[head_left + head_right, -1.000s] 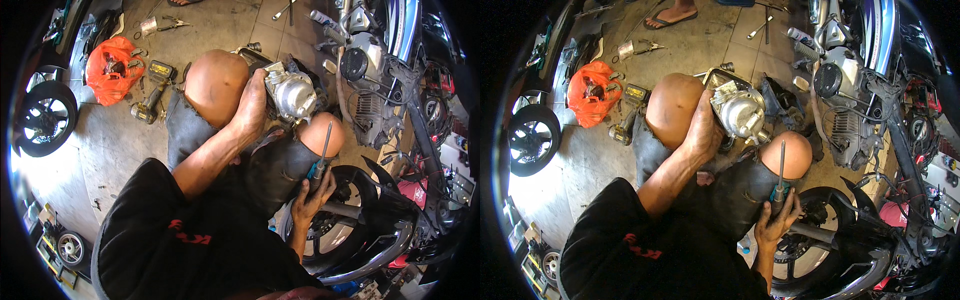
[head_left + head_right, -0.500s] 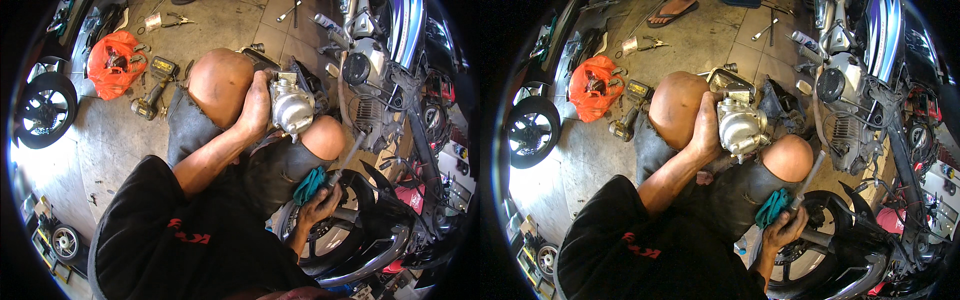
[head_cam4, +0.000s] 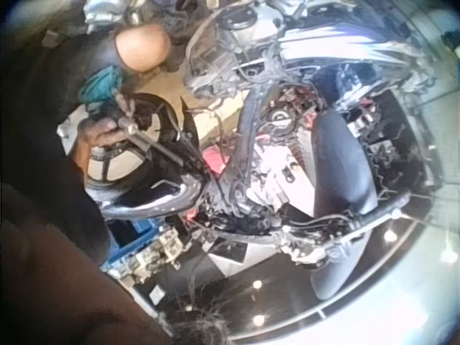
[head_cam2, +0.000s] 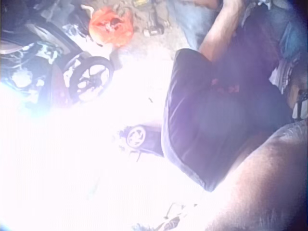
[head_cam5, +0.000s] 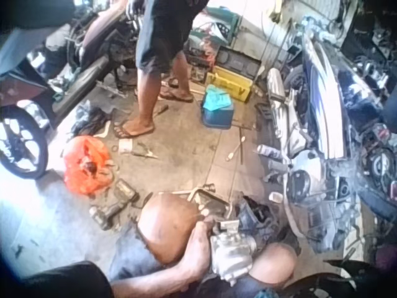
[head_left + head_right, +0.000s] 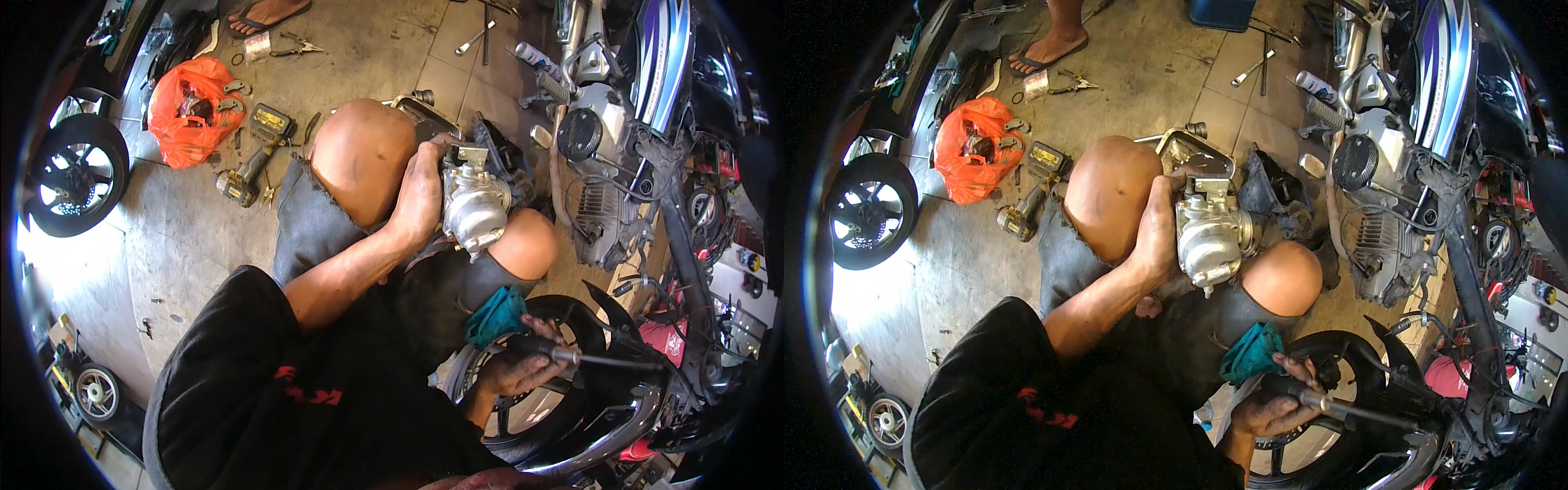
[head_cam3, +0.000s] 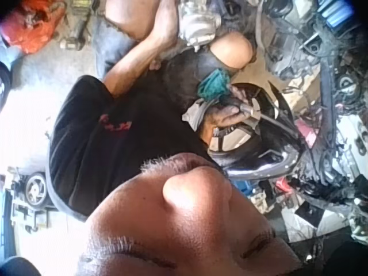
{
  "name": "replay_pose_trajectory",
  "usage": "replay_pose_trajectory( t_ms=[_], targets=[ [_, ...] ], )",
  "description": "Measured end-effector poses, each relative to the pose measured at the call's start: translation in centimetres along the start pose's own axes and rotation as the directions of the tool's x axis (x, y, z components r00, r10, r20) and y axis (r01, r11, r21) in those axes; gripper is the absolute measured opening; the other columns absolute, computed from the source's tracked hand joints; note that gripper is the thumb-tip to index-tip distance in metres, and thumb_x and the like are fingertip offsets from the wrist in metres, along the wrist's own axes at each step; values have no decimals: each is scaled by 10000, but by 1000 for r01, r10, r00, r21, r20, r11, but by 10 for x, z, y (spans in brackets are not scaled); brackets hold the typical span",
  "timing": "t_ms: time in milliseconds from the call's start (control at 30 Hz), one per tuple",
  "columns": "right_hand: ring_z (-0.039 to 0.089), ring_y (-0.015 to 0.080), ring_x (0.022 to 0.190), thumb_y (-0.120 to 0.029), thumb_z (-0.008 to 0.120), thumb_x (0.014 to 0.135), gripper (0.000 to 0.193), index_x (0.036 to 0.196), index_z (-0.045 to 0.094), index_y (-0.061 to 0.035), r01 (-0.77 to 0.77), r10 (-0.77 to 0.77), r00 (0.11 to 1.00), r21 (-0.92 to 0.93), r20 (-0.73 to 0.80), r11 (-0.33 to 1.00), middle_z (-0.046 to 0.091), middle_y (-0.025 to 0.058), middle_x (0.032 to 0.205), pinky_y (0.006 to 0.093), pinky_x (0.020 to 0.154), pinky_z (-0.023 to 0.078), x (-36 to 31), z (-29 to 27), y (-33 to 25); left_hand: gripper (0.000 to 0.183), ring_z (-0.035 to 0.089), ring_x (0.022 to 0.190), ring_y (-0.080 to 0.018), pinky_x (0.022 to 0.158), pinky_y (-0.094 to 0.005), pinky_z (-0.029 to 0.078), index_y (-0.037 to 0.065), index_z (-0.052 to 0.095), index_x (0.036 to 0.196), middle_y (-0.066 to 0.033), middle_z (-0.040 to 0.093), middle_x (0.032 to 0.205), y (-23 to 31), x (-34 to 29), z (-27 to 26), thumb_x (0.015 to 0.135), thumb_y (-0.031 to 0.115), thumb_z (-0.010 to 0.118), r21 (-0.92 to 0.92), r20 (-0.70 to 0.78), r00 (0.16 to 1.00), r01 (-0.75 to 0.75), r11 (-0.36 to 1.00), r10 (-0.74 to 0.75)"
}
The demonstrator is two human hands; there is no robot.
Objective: The person uses a screwdriver to tighten screws on a carburetor assembly while holding it by hand and wiping parts with a cloth.
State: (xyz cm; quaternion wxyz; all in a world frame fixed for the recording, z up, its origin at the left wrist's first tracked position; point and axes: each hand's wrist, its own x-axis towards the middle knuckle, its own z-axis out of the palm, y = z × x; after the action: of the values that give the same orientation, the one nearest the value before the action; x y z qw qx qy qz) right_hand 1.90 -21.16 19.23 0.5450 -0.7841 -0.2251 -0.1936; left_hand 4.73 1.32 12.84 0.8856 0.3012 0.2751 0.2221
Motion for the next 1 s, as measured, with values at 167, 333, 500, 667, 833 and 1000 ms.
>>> replay_pose_trajectory(
  t_ms=[167, 333, 500, 667, 833, 1000],
  targets=[
    [588, 243, 729, -341, 399, 958, 456, 1186, 325, 47, 40, -41, 998, -20, -41, 999, 584, 149, 840, 452, 889, 447, 0, -2, 2, 460, 519, 813, -158, 781, -318, 439, -13, 554, 960, -91, 579, 887, 3, -2, 6, 954, 320, 238, 9, -28, 1000, -1, 1000, 2],
    [573, 259, 888, -390, 358, 989, 491, 1229, 299, 34, 114, -105, 993, -174, 60, 978, 605, 166, 924, 477, 966, 382, -19, 13, 47, 473, 532, 807, -160, 768, -316, 448, -10, 557, 972, -93, 580, 883, 5, -4, 6, 957, 336, 233, -60, -43, 996, 70, 996, -73],
    [550, 247, 860, -403, 405, 982, 511, 1229, 315, 36, 172, -173, 985, -171, 12, 970, 576, 162, 952, 409, 832, 463, -17, 22, 46, 469, 546, 767, -160, 732, -322, 466, -10, 552, 1022, -103, 589, 880, 4, -2, 6, 950, 347, 256, -142, -42, 988, 139, 980, -146],
    [548, 231, 786, -380, 440, 975, 496, 1204, 365, 54, 52, -61, 997, -163, -46, 985, 557, 173, 916, 356, 733, 474, -24, 16, 48, 440, 537, 812, -167, 774, -320, 461, 0, 541, 1042, -112, 579, 918, 1, 0, 3, 956, 336, 271, -119, -62, 976, 202, 972, -211],
    [534, 202, 716, -345, 385, 989, 478, 1259, 382, 49, -227, 225, 972, -30, -73, 973, 539, 124, 849, 310, 636, 461, -2, -8, 21, 388, 508, 913, -198, 875, -317, 411, 16, 462, 1130, -128, 542, 1024, -12, 6, 1, 961, 319, 288, 136, -54, 997, 65, 989, -58],
    [501, 175, 738, -414, 460, 959, 585, 1319, 378, 40, -469, 400, 816, 74, 417, 880, 516, 106, 829, 304, 678, 441, -13, -14, 9, 397, 515, 965, -252, 882, -349, 393, 8, 378, 1187, -190, 519, 1054, -1, 0, 2, 976, 338, 315, 386, 32, 999, 23, 922, -38]
  ],
)
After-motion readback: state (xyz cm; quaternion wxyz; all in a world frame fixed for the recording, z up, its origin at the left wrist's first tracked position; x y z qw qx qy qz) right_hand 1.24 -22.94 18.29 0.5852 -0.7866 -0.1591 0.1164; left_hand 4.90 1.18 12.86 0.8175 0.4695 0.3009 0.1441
